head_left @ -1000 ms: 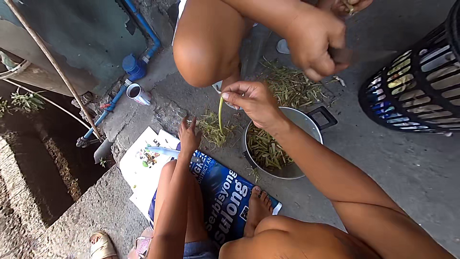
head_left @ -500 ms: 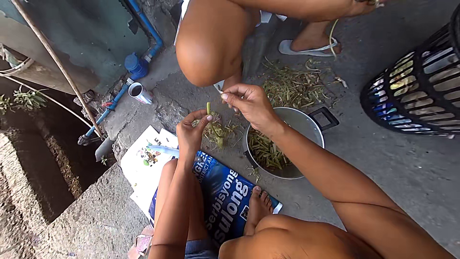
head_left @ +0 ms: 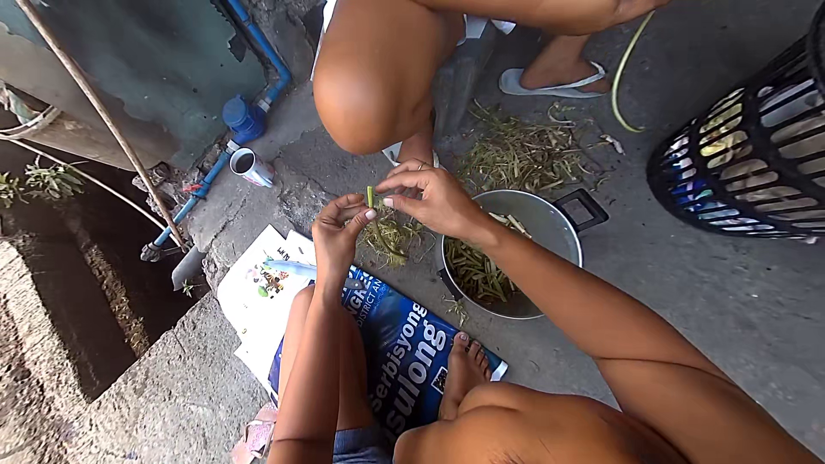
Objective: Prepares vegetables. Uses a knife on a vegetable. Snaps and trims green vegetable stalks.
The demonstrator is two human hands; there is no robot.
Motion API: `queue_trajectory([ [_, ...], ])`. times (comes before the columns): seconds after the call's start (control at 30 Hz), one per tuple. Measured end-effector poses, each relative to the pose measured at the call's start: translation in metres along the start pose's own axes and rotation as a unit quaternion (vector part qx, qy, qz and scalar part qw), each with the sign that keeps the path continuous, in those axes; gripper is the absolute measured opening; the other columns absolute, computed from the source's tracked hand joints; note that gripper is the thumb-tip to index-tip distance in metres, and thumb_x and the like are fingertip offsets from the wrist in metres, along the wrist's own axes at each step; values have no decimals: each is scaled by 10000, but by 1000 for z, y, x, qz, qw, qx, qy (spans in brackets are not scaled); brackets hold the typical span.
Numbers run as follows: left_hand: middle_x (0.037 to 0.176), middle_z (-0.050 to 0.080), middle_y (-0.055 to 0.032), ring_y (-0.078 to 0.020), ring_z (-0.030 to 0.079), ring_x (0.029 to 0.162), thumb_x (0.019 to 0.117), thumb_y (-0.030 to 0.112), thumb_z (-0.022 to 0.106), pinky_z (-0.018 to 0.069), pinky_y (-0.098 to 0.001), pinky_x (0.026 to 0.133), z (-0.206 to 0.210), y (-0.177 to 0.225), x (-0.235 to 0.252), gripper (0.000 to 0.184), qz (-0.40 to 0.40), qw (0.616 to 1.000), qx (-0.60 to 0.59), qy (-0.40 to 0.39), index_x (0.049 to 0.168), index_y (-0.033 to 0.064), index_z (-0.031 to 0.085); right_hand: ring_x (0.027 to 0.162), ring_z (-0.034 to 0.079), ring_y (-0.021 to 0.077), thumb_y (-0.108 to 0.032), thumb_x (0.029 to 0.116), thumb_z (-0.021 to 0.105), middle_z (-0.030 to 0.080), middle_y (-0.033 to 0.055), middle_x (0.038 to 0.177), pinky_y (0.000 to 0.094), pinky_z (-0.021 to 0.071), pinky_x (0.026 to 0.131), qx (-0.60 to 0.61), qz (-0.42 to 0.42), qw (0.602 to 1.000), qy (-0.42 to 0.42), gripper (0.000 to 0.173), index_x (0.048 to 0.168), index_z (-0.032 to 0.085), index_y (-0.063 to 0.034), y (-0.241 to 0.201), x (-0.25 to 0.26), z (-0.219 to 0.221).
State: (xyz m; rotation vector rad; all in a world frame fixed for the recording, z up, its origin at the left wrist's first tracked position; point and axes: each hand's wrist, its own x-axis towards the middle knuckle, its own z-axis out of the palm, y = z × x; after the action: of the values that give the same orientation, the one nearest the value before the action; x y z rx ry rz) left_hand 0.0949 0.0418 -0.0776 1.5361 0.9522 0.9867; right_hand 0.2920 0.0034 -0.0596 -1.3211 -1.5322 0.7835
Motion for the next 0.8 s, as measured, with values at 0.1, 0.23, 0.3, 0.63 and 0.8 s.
queue_trajectory([
  [0.1, 975, 762, 5, -44, 716, 850, 907, 3, 735, 586, -237, 795, -1, -1, 0, 348, 14, 999, -10, -31, 1236, 60, 638, 958, 638, 111, -82, 971, 657, 658, 94, 1162, 240, 540, 803, 89, 39, 995, 7, 157, 1078, 769, -59, -3, 4, 2],
  [0.23, 979, 760, -2, -54, 717, 863, 896, 2, 744, 592, -244, 798, -2, 0, 1, 409, 41, 998, -7, -56, 1287, 53, 634, 938, 629, 76, -101, 980, 667, 699, 43, 1028, 256, 510, 835, 179, 132, 975, -4, 116, 1008, 769, -52, -3, 8, 0],
  [0.3, 973, 756, -4, -49, 712, 855, 883, -12, 751, 587, -234, 785, -2, 0, 2, 462, 47, 997, 9, -66, 1320, 54, 618, 850, 614, 48, -120, 981, 672, 717, 15, 938, 248, 485, 773, 208, 172, 962, -23, 122, 994, 768, -47, -1, 9, -1],
  [0.63, 952, 760, -3, -47, 715, 894, 842, 0, 799, 579, -243, 841, -5, 1, 5, 625, 80, 985, 79, -130, 1413, 54, 552, 791, 616, 25, -33, 954, 656, 726, -6, 903, 201, 471, 689, 277, 191, 931, -140, 107, 926, 758, -46, 21, 13, -6],
  [0.8, 995, 764, -22, -68, 729, 887, 863, -16, 773, 595, -253, 818, -11, 1, 6, 692, 44, 992, 57, -101, 1476, 81, 467, 744, 560, 21, -78, 965, 635, 681, -24, 864, 208, 458, 696, 239, 174, 952, -83, 109, 959, 738, -44, 36, 13, -9],
])
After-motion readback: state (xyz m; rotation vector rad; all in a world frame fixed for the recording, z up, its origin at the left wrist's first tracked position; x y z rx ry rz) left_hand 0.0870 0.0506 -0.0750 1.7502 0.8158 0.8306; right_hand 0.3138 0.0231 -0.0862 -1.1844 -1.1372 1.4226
